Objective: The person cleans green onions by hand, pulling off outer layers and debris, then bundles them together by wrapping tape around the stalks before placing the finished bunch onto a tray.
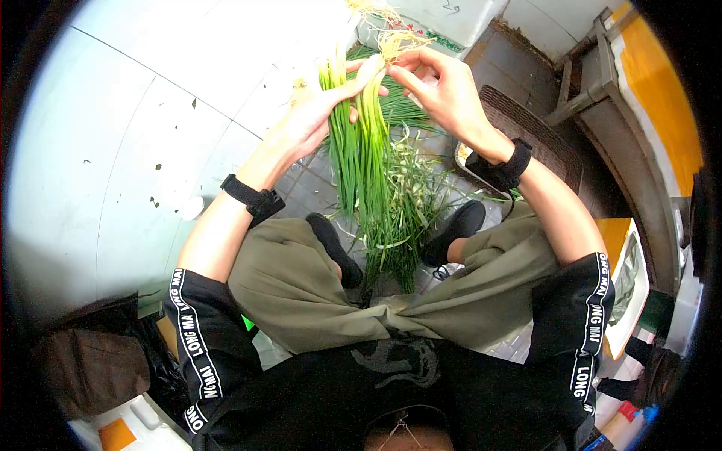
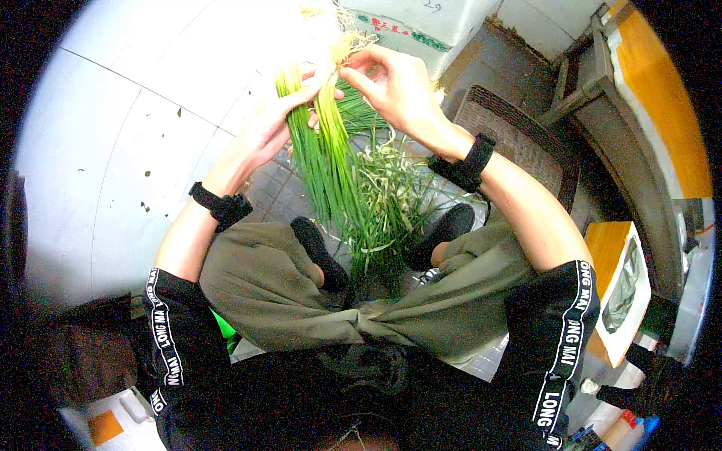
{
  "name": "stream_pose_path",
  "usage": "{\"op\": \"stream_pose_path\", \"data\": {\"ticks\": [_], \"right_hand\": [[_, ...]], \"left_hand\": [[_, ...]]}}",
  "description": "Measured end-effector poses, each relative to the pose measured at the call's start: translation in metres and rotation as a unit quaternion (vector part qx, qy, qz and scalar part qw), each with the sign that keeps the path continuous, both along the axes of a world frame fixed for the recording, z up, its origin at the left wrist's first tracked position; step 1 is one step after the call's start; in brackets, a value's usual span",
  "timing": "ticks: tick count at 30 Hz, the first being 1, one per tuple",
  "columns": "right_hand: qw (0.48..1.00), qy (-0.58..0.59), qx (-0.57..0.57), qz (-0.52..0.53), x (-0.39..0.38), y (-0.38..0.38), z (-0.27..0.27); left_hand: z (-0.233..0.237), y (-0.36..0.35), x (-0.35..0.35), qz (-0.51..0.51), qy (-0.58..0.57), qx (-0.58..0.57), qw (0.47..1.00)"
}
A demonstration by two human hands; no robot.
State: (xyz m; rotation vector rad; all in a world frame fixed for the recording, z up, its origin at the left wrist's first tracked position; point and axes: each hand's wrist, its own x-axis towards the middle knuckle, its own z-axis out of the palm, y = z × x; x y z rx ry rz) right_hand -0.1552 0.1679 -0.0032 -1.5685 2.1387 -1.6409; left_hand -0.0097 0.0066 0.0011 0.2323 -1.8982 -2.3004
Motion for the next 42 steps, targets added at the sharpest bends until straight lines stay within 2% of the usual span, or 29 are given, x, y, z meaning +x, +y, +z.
{"op": "stream_pose_path", "data": {"ticks": [7, 12, 15, 16, 17, 19, 21, 24, 26, 27, 29, 30, 31, 33, 34, 39, 42], "right_hand": [[0.997, 0.04, 0.054, -0.043, 0.003, 0.005, 0.003], [0.997, 0.057, -0.007, -0.053, -0.004, 0.003, -0.001], [0.996, 0.018, 0.049, -0.073, -0.011, 0.003, -0.007], [0.993, -0.029, 0.098, -0.059, -0.012, 0.003, -0.008], [0.993, -0.029, 0.099, -0.058, -0.01, 0.003, -0.013], [0.986, -0.026, 0.164, 0.031, -0.005, 0.004, -0.025], [0.983, -0.029, 0.152, 0.095, 0.004, 0.001, -0.032], [0.975, -0.003, 0.2, 0.102, 0.014, -0.003, -0.031], [0.975, 0.112, 0.191, 0.03, 0.018, -0.008, -0.034], [0.975, 0.112, 0.191, 0.032, 0.016, -0.009, -0.035], [0.982, 0.06, 0.172, 0.057, 0.003, -0.012, -0.035], [0.989, 0.06, 0.113, 0.075, 0.003, -0.015, -0.031], [0.985, 0.059, 0.137, 0.085, -0.001, -0.011, -0.026], [0.98, -0.023, 0.171, 0.103, -0.008, -0.006, -0.017], [0.985, 0.018, 0.134, 0.108, -0.016, -0.004, -0.021], [0.967, -0.109, 0.143, 0.182, -0.041, 0.007, -0.024], [0.956, -0.145, 0.137, 0.217, -0.043, 0.013, -0.023]], "left_hand": [[-0.002, 0.003, -0.004, 0.011, -0.001, -0.044, 0.999], [0.002, 0.006, -0.004, 0.001, -0.011, -0.043, 0.999], [0.001, 0.007, -0.002, 0.061, -0.013, -0.023, 0.998], [-0.003, 0.002, -0.003, 0.075, -0.004, -0.023, 0.997], [-0.006, -0.002, -0.004, 0.088, 0.005, -0.022, 0.996], [-0.004, -0.002, -0.006, 0.107, 0.004, -0.009, 0.994], [-0.001, -0.002, -0.006, 0.127, 0.002, 0.002, 0.992], [0.003, 0.003, -0.005, 0.145, 0.02, 0.001, 0.989], [0.005, 0.008, -0.006, 0.183, 0.016, -0.028, 0.982], [0.007, 0.011, -0.005, 0.185, 0.015, -0.027, 0.982], [0.017, 0.014, -0.001, 0.187, -0.01, -0.065, 0.98], [0.02, 0.011, 0.002, 0.154, 0.002, -0.067, 0.986], [0.018, 0.004, 0.004, 0.156, 0.002, -0.066, 0.986], [0.016, -0.006, 0.004, 0.133, 0.022, -0.041, 0.99], [0.016, -0.004, 0.004, 0.156, 0.047, -0.007, 0.987], [0.002, -0.024, 0.01, 0.164, 0.022, 0.014, 0.986], [0.003, -0.022, 0.011, 0.107, 0.023, 0.015, 0.994]]}}
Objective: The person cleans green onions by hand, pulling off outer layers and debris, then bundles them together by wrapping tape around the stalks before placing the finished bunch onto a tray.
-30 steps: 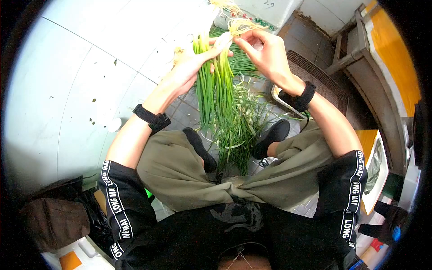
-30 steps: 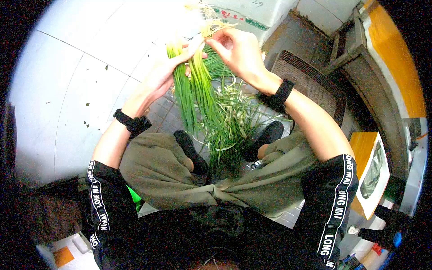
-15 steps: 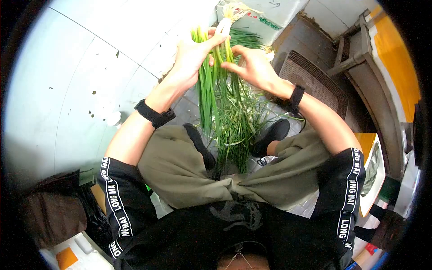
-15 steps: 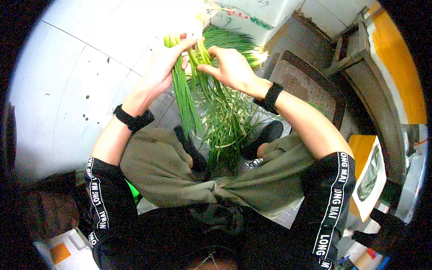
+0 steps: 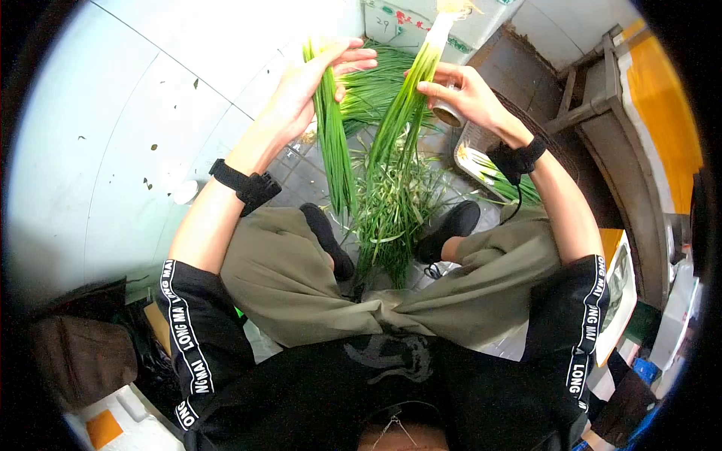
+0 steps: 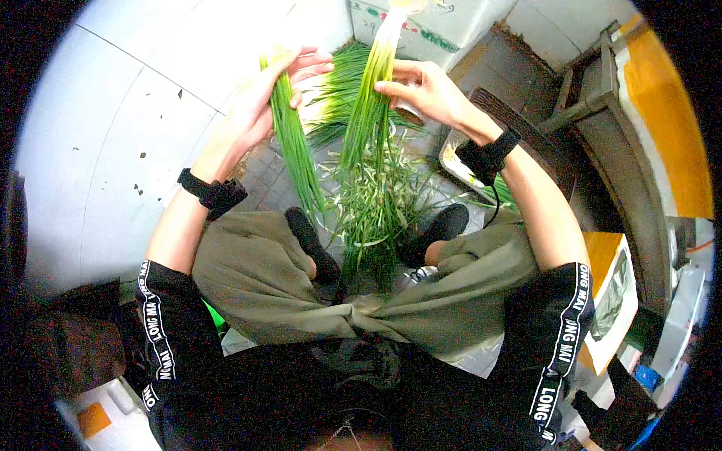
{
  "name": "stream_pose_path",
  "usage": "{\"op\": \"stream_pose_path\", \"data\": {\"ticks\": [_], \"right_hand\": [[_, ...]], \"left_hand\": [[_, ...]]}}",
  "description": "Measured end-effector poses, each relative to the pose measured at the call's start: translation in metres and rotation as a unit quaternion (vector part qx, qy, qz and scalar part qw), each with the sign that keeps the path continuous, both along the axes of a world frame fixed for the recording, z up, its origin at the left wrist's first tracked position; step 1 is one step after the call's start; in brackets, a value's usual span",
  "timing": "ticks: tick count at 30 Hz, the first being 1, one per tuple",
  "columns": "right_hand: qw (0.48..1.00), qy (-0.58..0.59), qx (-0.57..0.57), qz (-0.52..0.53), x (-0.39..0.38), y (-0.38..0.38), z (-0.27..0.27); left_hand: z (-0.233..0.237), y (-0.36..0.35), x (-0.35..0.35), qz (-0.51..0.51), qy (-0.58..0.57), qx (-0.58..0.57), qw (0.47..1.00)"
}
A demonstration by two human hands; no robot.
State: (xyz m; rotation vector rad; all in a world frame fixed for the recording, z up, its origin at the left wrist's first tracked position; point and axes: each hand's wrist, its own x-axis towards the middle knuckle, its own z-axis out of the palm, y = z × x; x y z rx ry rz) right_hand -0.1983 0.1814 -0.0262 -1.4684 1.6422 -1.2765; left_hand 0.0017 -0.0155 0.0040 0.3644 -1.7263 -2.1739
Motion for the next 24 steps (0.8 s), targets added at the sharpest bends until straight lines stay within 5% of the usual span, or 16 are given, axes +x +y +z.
{"op": "stream_pose_path", "data": {"ticks": [5, 16, 20, 21, 24], "right_hand": [[1.0, -0.013, 0.002, 0.019, 0.004, 0.001, 0.003], [0.998, -0.055, -0.01, 0.036, 0.027, 0.01, 0.019], [0.976, 0.204, -0.078, 0.023, 0.04, 0.006, 0.009], [0.972, 0.234, -0.001, -0.002, 0.044, 0.009, 0.014], [0.96, 0.275, -0.043, -0.015, 0.046, 0.01, 0.009]], "left_hand": [[0.003, 0.003, -0.009, -0.12, 0.015, 0.072, 0.99], [0.005, 0.018, -0.008, -0.11, -0.015, -0.015, 0.994], [0.004, 0.022, -0.012, -0.084, -0.031, 0.005, 0.996], [0.004, 0.022, -0.012, -0.084, -0.031, 0.006, 0.996], [0.002, 0.02, -0.013, -0.114, -0.02, 0.041, 0.992]]}}
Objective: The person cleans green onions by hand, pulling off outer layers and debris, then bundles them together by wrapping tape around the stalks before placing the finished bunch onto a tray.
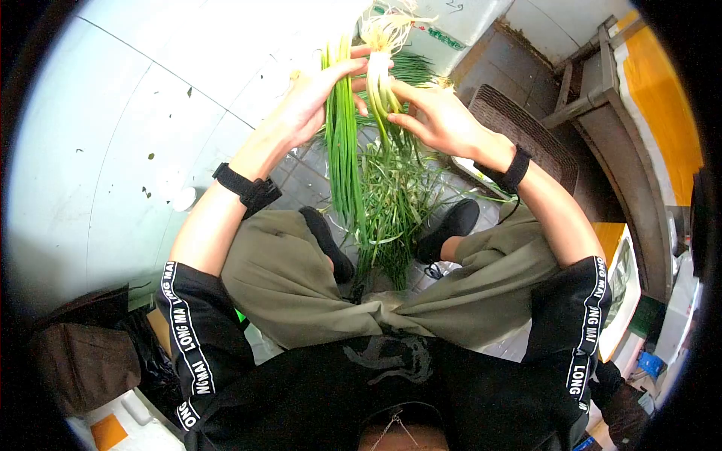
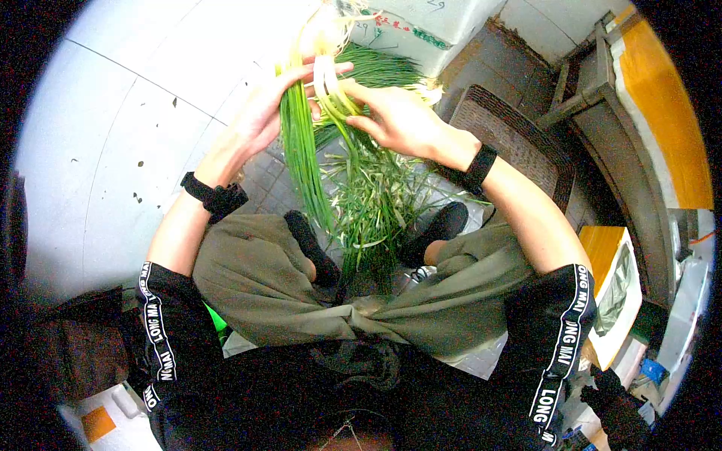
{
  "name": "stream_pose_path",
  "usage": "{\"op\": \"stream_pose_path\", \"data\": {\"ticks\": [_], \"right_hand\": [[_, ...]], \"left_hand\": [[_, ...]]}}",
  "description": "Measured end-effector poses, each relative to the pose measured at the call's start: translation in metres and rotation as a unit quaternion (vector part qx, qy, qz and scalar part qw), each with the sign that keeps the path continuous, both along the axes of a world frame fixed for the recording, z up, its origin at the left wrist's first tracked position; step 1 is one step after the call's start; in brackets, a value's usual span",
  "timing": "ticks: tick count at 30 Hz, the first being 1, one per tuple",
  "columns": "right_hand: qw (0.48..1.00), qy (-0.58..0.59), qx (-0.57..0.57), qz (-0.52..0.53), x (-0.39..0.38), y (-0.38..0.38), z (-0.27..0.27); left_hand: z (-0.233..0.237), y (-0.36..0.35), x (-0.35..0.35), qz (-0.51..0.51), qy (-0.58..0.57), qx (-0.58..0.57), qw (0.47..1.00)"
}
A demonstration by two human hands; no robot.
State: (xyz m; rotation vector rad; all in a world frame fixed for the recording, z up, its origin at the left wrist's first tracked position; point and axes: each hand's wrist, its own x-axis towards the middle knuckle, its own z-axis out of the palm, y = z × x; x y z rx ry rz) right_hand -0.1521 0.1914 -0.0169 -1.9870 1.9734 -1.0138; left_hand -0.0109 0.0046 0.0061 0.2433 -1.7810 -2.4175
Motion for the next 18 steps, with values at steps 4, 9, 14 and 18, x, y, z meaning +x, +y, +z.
{"op": "stream_pose_path", "data": {"ticks": [4, 9, 14, 18], "right_hand": [[0.999, 0.016, 0.023, 0.015, -0.015, -0.001, -0.01], [0.986, -0.159, 0.024, 0.047, -0.022, -0.001, -0.012], [0.974, -0.211, 0.07, -0.034, -0.025, -0.007, -0.019], [0.991, -0.122, 0.026, -0.037, -0.002, -0.014, -0.015]], "left_hand": [[-0.007, -0.012, -0.002, 0.038, -0.002, -0.002, 0.999], [-0.006, -0.011, 0.002, 0.046, 0.023, -0.066, 0.996], [0.0, 0.016, 0.001, 0.083, -0.021, -0.222, 0.971], [-0.007, 0.018, -0.006, 0.097, -0.016, -0.272, 0.957]]}}
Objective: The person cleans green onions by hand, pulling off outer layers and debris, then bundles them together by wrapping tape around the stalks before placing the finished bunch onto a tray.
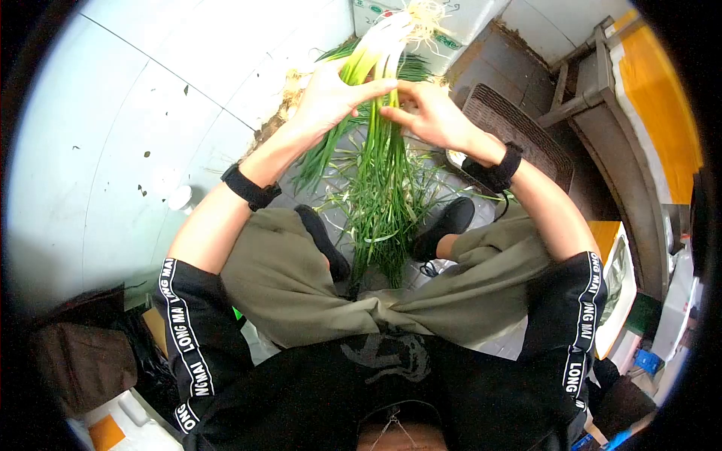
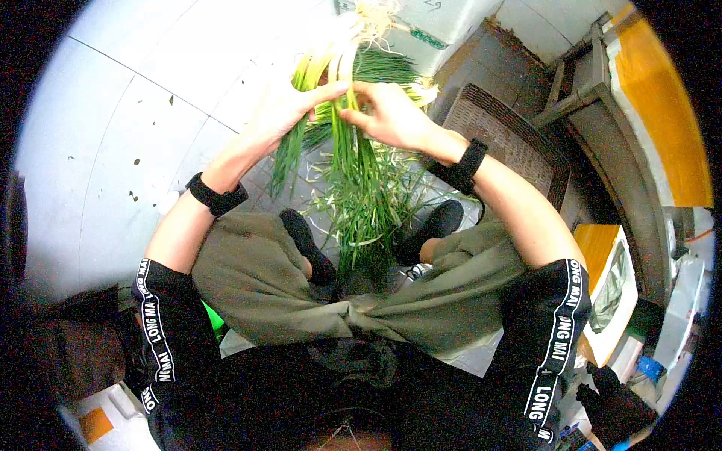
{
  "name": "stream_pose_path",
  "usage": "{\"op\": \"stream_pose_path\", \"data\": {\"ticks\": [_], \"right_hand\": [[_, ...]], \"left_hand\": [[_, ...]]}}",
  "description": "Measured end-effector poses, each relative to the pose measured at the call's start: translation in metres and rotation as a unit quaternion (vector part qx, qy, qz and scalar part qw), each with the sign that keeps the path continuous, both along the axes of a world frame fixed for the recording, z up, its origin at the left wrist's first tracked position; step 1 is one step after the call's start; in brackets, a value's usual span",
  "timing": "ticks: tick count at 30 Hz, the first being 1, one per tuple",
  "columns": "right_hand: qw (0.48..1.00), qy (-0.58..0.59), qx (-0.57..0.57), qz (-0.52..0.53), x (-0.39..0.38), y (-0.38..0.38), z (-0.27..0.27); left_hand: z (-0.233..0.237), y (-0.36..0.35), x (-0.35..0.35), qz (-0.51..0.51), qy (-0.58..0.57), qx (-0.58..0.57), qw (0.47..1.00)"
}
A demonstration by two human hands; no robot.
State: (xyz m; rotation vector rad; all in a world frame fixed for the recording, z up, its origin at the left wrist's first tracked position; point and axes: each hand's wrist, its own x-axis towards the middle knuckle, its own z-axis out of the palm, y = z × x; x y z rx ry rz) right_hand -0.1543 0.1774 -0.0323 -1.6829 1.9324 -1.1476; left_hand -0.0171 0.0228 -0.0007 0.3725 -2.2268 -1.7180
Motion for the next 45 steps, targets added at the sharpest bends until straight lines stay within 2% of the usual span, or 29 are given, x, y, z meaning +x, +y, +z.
{"op": "stream_pose_path", "data": {"ticks": [1, 4, 7, 10, 11, 13, 15, 17, 18, 20, 27, 30, 35, 37, 39, 41, 43, 44, 45], "right_hand": [[0.999, 0.029, 0.025, -0.007, 0.002, -0.002, -0.001], [1.0, 0.017, -0.008, 0.004, 0.006, -0.003, -0.001], [0.999, 0.001, 0.034, 0.011, -0.004, 0.003, 0.0], [0.979, 0.196, -0.061, 0.012, -0.031, 0.007, -0.031], [0.979, 0.196, -0.062, 0.012, -0.035, 0.009, -0.036], [0.994, 0.098, 0.041, -0.022, -0.033, 0.011, -0.025], [0.994, 0.107, 0.018, -0.018, -0.029, 0.01, -0.022], [0.997, 0.018, 0.045, -0.055, -0.013, 0.006, -0.006], [0.997, 0.017, 0.045, -0.057, -0.01, 0.004, -0.007], [1.0, 0.006, 0.002, -0.005, -0.004, 0.001, -0.009], [0.998, 0.034, -0.04, -0.025, 0.004, -0.005, -0.021], [0.998, 0.035, -0.041, 0.011, -0.006, -0.007, -0.028], [0.999, 0.049, -0.016, -0.015, -0.004, 0.003, -0.008], [0.998, 0.056, -0.007, -0.013, 0.002, 0.007, 0.004], [0.997, 0.051, 0.062, -0.02, 0.014, 0.014, 0.018], [0.997, 0.06, 0.045, -0.023, 0.022, 0.011, 0.011], [0.989, 0.112, -0.006, -0.094, 0.032, -0.003, -0.009], [0.983, 0.16, -0.022, -0.083, 0.034, -0.01, -0.016], [0.988, 0.131, 0.023, -0.082, 0.037, -0.015, -0.011]], "left_hand": [[0.001, 0.001, -0.001, -0.001, -0.009, -0.007, 1.0], [0.002, 0.002, 0.0, 0.031, -0.019, -0.011, 0.999], [0.003, -0.002, 0.004, 0.059, -0.024, -0.01, 0.998], [-0.002, -0.015, 0.01, 0.05, -0.002, 0.027, 0.998], [-0.003, -0.016, 0.011, 0.05, -0.002, 0.026, 0.998], [-0.001, -0.015, 0.014, 0.061, -0.005, 0.076, 0.995], [-0.001, -0.015, 0.014, 0.058, -0.012, 0.084, 0.995], [-0.003, -0.016, 0.013, 0.053, -0.019, 0.094, 0.994], [-0.006, -0.017, 0.01, 0.057, 0.004, 0.101, 0.993], [-0.01, -0.017, 0.006, 0.056, 0.027, 0.106, 0.992], [-0.007, -0.016, 0.002, 0.056, 0.015, 0.083, 0.995], [-0.007, -0.018, 0.002, 0.07, 0.017, 0.078, 0.994], [-0.008, -0.021, 0.002, 0.086, 0.041, 0.072, 0.993], [-0.009, -0.02, 0.003, 0.086, 0.017, 0.064, 0.994], [-0.011, -0.018, 0.005, 0.087, -0.001, 0.074, 0.993], [-0.008, -0.016, 0.0, 0.08, -0.015, 0.078, 0.994], [-0.004, -0.009, 0.001, 0.099, -0.016, 0.069, 0.993], [-0.003, -0.01, 0.001, 0.1, -0.037, 0.055, 0.993], [-0.004, -0.009, 0.001, 0.094, -0.041, 0.053, 0.993]]}}
